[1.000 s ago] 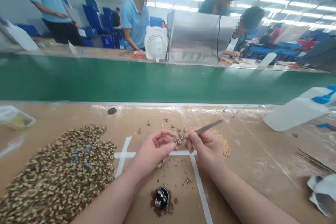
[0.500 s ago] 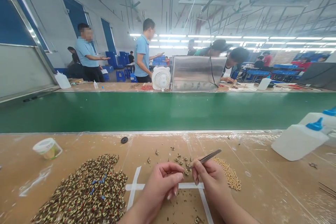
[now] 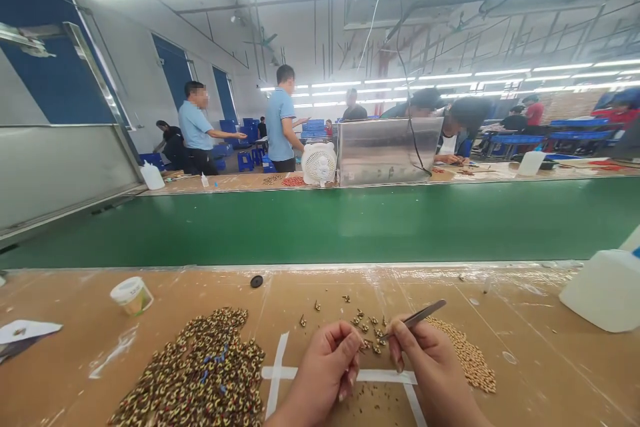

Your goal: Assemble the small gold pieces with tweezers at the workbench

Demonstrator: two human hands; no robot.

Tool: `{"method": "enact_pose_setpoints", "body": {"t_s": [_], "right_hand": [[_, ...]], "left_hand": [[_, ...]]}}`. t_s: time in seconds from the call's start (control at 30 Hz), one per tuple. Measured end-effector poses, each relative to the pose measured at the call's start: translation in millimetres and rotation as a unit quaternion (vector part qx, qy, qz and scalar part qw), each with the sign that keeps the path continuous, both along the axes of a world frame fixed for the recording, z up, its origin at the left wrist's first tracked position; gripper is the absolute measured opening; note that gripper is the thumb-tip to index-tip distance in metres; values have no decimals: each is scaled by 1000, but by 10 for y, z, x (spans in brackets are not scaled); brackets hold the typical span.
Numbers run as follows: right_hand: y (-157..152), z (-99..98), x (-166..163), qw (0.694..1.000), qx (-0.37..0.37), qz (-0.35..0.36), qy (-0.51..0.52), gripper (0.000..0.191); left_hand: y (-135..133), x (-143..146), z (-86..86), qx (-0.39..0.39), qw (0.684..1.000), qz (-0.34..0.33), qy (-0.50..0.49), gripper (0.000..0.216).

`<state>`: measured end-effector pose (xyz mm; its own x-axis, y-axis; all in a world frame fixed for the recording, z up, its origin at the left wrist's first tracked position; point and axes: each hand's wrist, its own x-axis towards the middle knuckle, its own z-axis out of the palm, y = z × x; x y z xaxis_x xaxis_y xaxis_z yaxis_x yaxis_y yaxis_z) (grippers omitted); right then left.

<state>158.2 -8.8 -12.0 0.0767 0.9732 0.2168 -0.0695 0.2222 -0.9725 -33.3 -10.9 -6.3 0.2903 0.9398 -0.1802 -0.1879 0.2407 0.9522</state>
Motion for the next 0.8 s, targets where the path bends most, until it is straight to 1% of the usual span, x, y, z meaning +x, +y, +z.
{"method": "enact_pose_setpoints", "body": {"t_s": [0.1, 0.23, 0.33, 0.43, 0.5, 0.63, 0.8], "right_hand": [[-2, -1, 14, 1000, -11, -15, -8, 60], [-44, 76, 11, 999, -26, -18, -15, 62], [-56, 118, -3, 999, -43, -23, -2, 63], [-57, 136, -15, 999, -49, -22, -9, 65], [-59, 135, -20, 998, -44, -33, -16, 67], [-57, 98, -9, 998, -53, -43, -3, 67], [-21, 52, 43, 998, -53, -43, -7, 66]], "left_hand": [[-9, 9, 14, -4, 1000, -14, 0, 68], [-22, 27, 54, -6, 1000, -19, -11, 70], [-20, 29, 56, -6, 1000, -16, -25, 71], [-9, 24, 44, -1, 999, -19, -51, 69], [0, 22, 37, -12, 998, -19, -65, 65], [8, 14, 28, -41, 997, -12, -70, 58], [4, -3, 68, -18, 997, 29, -75, 55]]}}
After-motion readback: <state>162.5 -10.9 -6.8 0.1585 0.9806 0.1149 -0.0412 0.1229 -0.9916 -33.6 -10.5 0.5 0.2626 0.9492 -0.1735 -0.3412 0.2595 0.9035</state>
